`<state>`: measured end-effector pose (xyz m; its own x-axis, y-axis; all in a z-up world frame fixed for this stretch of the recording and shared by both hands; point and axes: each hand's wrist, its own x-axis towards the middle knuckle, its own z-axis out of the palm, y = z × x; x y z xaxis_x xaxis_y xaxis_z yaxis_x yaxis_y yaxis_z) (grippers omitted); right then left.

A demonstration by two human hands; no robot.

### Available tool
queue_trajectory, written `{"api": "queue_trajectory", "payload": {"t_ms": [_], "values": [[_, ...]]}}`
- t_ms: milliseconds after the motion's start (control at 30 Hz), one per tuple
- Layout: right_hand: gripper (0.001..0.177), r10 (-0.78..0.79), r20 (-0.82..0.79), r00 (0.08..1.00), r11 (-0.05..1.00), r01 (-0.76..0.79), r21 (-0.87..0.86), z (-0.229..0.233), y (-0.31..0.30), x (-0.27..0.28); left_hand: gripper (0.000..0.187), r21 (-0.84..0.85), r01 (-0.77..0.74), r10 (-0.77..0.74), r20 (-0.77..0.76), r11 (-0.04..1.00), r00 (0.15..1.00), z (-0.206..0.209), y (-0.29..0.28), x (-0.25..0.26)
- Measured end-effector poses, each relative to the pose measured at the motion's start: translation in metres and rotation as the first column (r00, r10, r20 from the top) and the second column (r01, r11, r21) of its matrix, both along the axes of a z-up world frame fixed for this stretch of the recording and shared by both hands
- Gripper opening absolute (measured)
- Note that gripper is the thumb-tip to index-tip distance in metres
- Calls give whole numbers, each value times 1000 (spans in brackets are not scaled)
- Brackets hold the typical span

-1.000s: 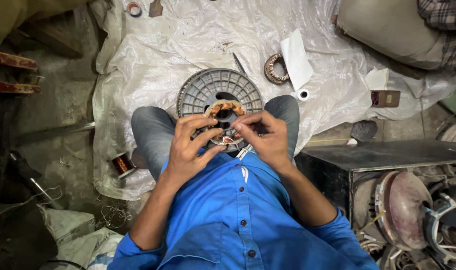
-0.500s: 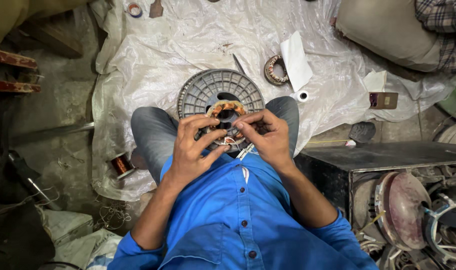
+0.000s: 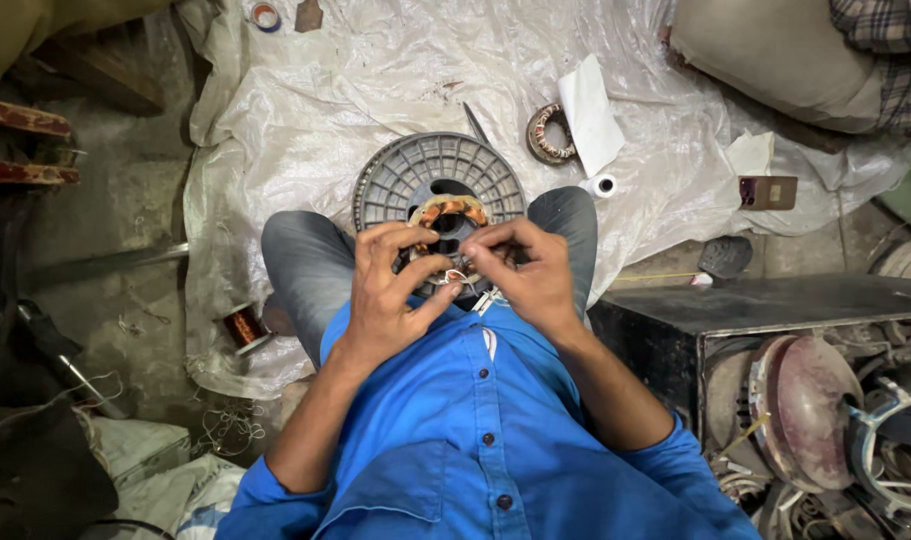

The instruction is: The person sits cross-legged on the floor and winds white string around the slots of a motor stator. They repeatedly pull the string through the slots and tie it to secure the copper windings.

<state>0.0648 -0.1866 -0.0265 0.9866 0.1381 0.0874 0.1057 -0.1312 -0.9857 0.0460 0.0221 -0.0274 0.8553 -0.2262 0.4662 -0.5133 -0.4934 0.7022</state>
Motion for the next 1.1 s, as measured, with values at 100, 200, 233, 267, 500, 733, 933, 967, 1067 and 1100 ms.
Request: {"api": "queue_trajectory", "payload": {"t_ms": [100, 200, 233, 267, 500, 733, 933, 967, 1067, 1100], "values": [[10, 47, 16, 999, 983, -43, -181, 7, -3, 3, 33, 9, -1, 1, -2, 1000, 1000, 0, 1, 0], [11, 76, -11, 997, 968, -76, -239, 12, -4, 9, 37, 7, 5, -6, 7, 1000, 1000, 0, 1, 0], [11, 71, -34, 997, 966, -77, -246, 14, -4, 10, 38, 4, 8, -8, 7, 1000, 1000, 0, 1, -1], [11, 66, -56, 996, 964, -78, -253, 16, -4, 11, 38, 14, 8, -8, 10, 1000, 1000, 0, 1, -1], [9, 205, -28, 978, 936, -205, -287, 36, -7, 17, 45, 8, -15, 14, 48, 1000, 999, -8, -1, -6], [19, 355, 98, 930, 873, -293, -389, 52, -9, 15, 29, 29, -83, 70, 304, 996, 950, -21, -12, -19], [33, 208, 128, 970, 964, -181, -196, 36, -23, -9, 20, -34, -70, 77, 246, 997, 966, -22, -7, -37], [33, 183, 153, 971, 976, -161, -150, 31, -27, -13, 18, -27, -38, 43, 217, 999, 975, -20, -4, -40], [42, 16, -139, 990, 967, 20, 254, 13, -42, -29, 14, 11, 85, -85, 142, 996, 986, -14, 6, -54], [43, 10, -181, 983, 961, 40, 272, 6, -48, -32, 13, 37, 144, -148, 128, 989, 981, -13, 10, -58]]}}
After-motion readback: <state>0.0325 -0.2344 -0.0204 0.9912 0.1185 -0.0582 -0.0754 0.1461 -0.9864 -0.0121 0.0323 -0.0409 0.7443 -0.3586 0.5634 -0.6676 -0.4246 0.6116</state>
